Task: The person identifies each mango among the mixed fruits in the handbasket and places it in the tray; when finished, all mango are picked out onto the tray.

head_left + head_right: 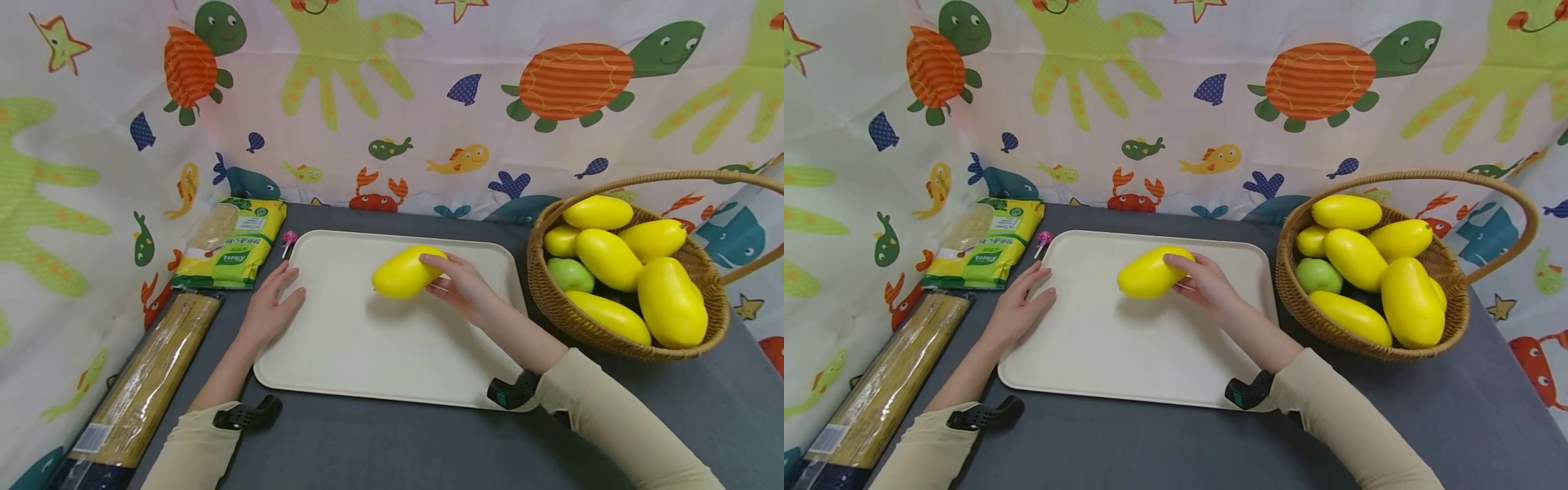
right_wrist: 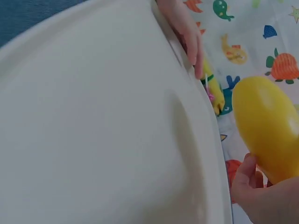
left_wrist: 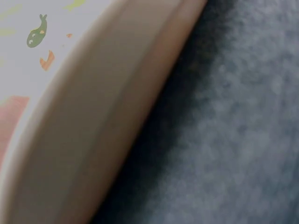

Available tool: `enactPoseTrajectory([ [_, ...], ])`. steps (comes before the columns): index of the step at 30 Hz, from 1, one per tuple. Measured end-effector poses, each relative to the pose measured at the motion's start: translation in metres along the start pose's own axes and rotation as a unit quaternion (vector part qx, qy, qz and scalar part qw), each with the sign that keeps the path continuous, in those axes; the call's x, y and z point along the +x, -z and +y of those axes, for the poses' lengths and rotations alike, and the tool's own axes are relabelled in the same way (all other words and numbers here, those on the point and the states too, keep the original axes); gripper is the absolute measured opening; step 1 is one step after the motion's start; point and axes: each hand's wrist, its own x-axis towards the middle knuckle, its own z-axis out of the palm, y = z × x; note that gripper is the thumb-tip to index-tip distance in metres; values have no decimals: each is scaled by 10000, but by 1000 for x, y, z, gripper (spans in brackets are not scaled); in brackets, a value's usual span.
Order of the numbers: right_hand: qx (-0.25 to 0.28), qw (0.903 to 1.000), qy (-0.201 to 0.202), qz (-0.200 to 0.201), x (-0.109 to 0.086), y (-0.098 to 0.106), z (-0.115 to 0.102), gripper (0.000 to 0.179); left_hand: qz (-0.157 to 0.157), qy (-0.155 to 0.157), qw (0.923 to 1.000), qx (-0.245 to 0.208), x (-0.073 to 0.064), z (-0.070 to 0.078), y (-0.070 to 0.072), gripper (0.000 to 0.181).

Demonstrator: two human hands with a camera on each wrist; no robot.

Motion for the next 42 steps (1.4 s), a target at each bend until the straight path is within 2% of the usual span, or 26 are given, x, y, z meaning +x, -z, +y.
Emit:
enactPoseTrajectory([
  [9,-255,9992,144,266,48,-33,16,62,146,20,9997,-191,-1,-3,-1,50],
  [12,-320,9986,181,379,60,-42,21,63,166,38,9996,-214,-1,-4,-1,50],
  [18,-767,9951,194,599,80,-62,26,64,238,74,9996,-113,0,-6,-2,50],
  [30,-1372,9858,212,945,107,-99,27,73,166,234,9994,-169,-2,-5,-1,55],
  [35,-1451,9827,249,1124,114,-106,29,71,166,314,9990,-261,-2,-4,-1,55],
  [42,-1759,9740,238,1408,121,-110,33,67,186,249,9991,-277,-1,-4,-1,54],
])
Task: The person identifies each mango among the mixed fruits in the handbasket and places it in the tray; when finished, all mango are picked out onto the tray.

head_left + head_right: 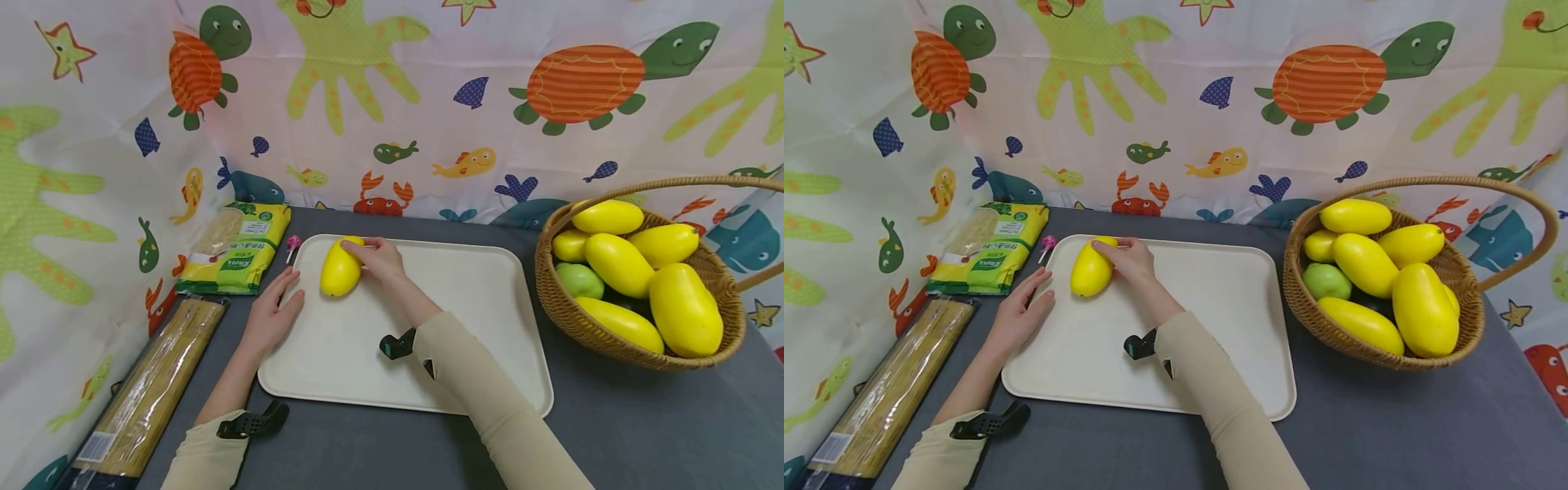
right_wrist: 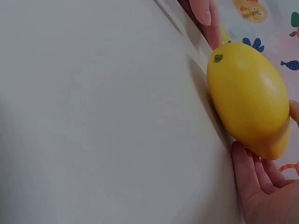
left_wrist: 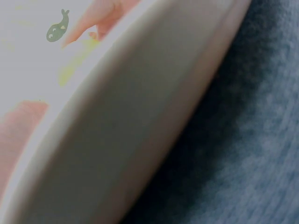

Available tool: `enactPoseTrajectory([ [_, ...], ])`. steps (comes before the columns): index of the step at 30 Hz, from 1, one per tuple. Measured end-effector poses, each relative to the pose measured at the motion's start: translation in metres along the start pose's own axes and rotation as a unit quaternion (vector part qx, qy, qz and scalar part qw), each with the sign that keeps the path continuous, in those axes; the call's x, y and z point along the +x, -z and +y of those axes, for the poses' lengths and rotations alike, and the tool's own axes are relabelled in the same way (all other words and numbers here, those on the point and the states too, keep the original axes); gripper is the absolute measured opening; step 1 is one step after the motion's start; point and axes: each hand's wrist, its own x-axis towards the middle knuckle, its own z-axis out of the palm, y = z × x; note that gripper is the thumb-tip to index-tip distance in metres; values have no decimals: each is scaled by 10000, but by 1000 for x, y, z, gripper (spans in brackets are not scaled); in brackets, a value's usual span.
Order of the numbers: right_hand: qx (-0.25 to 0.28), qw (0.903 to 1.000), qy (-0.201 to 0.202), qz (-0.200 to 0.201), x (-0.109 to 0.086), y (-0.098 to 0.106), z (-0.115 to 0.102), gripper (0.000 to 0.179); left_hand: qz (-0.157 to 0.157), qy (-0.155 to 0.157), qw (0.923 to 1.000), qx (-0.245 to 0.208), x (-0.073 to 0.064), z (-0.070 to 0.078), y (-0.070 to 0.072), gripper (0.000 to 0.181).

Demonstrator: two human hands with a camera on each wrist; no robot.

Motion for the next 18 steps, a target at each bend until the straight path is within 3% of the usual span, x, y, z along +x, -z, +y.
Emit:
enactPoseTrajectory([
  [10,-514,9978,290,298,3,-7,3,63,-7,-101,9999,66,-1,0,-1,54],
  [18,-769,9959,425,201,1,-4,4,64,39,-143,9998,93,0,-1,0,53],
])
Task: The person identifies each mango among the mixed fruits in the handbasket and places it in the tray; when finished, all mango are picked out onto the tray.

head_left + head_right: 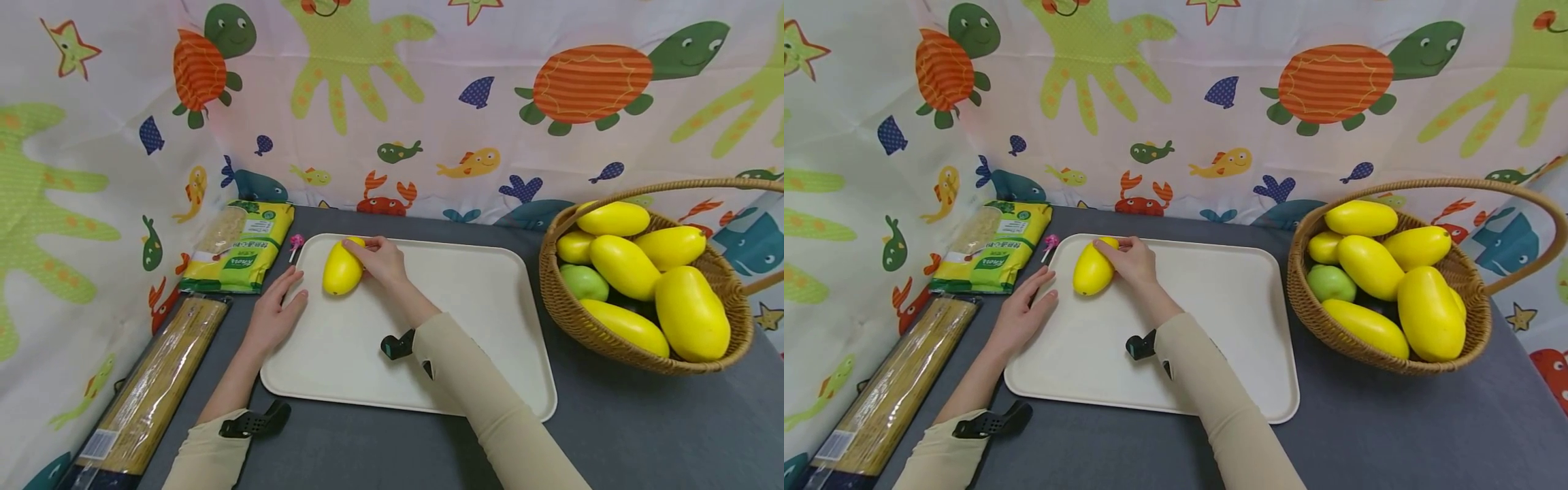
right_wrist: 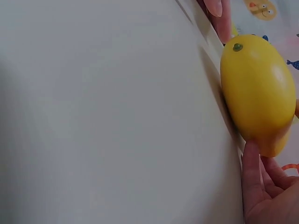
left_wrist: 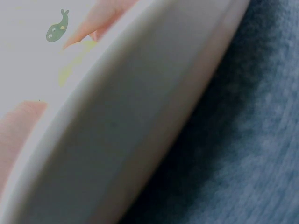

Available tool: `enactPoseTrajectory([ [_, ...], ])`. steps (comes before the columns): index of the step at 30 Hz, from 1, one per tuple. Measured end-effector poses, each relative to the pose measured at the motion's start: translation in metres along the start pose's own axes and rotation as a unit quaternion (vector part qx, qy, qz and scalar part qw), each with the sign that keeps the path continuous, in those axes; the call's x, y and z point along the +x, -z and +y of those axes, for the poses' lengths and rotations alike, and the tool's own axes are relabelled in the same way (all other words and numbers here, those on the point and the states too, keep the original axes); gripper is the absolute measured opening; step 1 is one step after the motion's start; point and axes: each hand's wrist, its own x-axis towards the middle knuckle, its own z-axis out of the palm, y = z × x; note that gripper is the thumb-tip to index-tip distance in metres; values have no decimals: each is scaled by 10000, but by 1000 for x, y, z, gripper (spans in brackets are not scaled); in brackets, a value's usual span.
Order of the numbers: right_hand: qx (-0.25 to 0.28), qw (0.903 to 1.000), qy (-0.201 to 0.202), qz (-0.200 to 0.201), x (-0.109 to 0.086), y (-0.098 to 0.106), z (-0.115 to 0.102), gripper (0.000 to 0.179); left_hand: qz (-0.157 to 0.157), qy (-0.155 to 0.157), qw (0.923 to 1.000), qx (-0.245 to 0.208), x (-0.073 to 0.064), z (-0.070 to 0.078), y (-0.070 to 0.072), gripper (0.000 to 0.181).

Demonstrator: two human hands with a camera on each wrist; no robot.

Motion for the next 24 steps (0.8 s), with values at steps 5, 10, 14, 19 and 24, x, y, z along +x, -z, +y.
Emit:
enactPoseTrajectory([
  [5,-40,10000,-10,-60,0,3,0,63,1,-93,10000,25,-1,3,-1,53],
  [10,-88,9999,22,-107,-1,6,1,62,-12,-149,9999,9,-1,4,-1,52],
  [14,-57,9999,7,-147,-1,8,1,63,-12,-162,9999,-5,-1,4,-1,52],
  [19,-58,9997,-24,-239,-2,12,1,64,-21,-152,9999,8,-1,3,-1,52],
  [24,-100,9992,-19,-386,-7,22,-1,60,-38,-96,9999,28,-1,2,0,51],
])
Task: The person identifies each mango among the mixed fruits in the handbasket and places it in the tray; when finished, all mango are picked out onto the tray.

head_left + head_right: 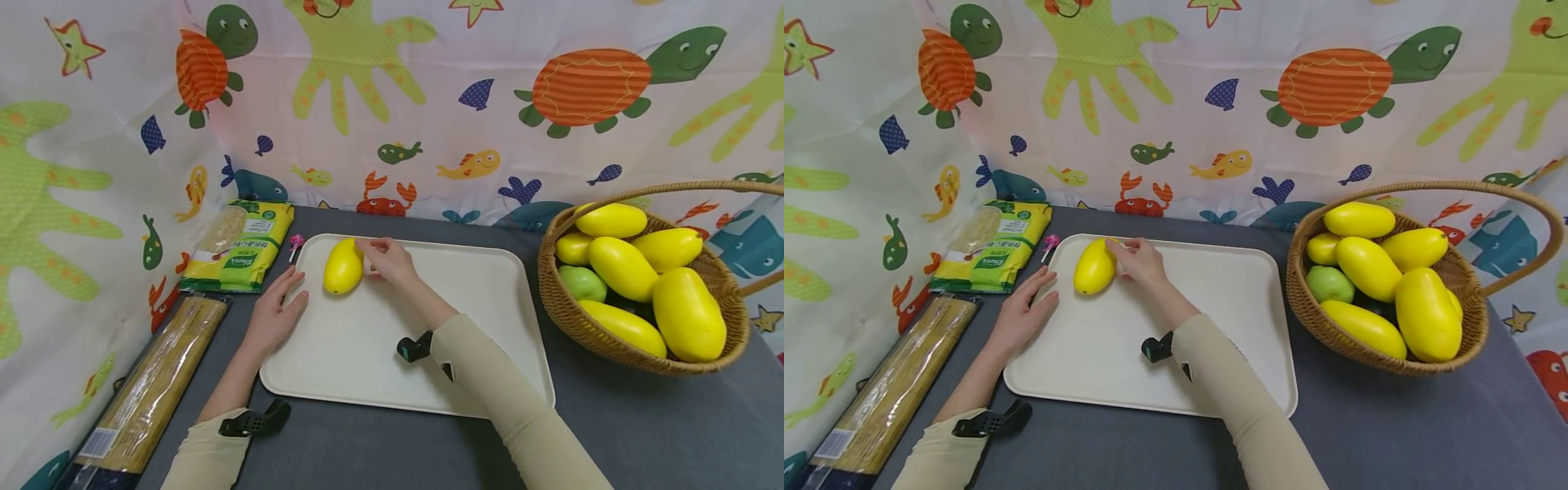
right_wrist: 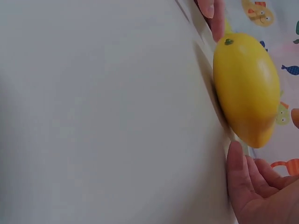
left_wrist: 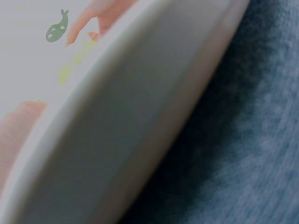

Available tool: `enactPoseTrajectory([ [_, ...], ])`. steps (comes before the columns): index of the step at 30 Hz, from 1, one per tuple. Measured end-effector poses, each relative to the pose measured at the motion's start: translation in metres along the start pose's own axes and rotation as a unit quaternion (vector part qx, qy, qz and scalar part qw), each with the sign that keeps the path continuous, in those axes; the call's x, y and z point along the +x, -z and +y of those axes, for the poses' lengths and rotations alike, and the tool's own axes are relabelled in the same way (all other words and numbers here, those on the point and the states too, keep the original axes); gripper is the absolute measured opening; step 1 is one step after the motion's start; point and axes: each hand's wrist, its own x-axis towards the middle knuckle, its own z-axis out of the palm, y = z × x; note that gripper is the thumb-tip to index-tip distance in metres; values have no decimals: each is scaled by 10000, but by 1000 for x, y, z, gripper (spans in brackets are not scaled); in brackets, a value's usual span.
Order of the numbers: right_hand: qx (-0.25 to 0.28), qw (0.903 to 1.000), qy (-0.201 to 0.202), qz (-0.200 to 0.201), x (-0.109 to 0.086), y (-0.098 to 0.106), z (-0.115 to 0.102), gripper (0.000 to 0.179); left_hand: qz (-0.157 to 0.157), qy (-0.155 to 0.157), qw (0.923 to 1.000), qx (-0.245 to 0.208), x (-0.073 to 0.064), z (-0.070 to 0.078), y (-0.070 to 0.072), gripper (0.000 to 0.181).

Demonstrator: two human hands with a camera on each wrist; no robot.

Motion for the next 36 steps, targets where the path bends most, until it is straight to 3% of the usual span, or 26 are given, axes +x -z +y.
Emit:
enactPoseTrajectory([
  [11,659,9962,377,-420,-25,50,9,29,-34,-78,10000,-19,0,-2,-1,46],
  [20,1065,9893,528,-842,-66,95,15,26,-62,-147,9999,34,-1,-2,0,45],
  [29,548,9867,1057,-1110,-118,142,28,32,-67,-127,9999,41,-2,0,-1,44],
  [33,16,9791,1736,-1061,-140,171,35,26,-74,-85,9999,70,-1,1,-1,44],
  [36,-610,9627,2522,-770,-156,195,37,16,-70,-58,9999,98,-1,1,-1,44],
])
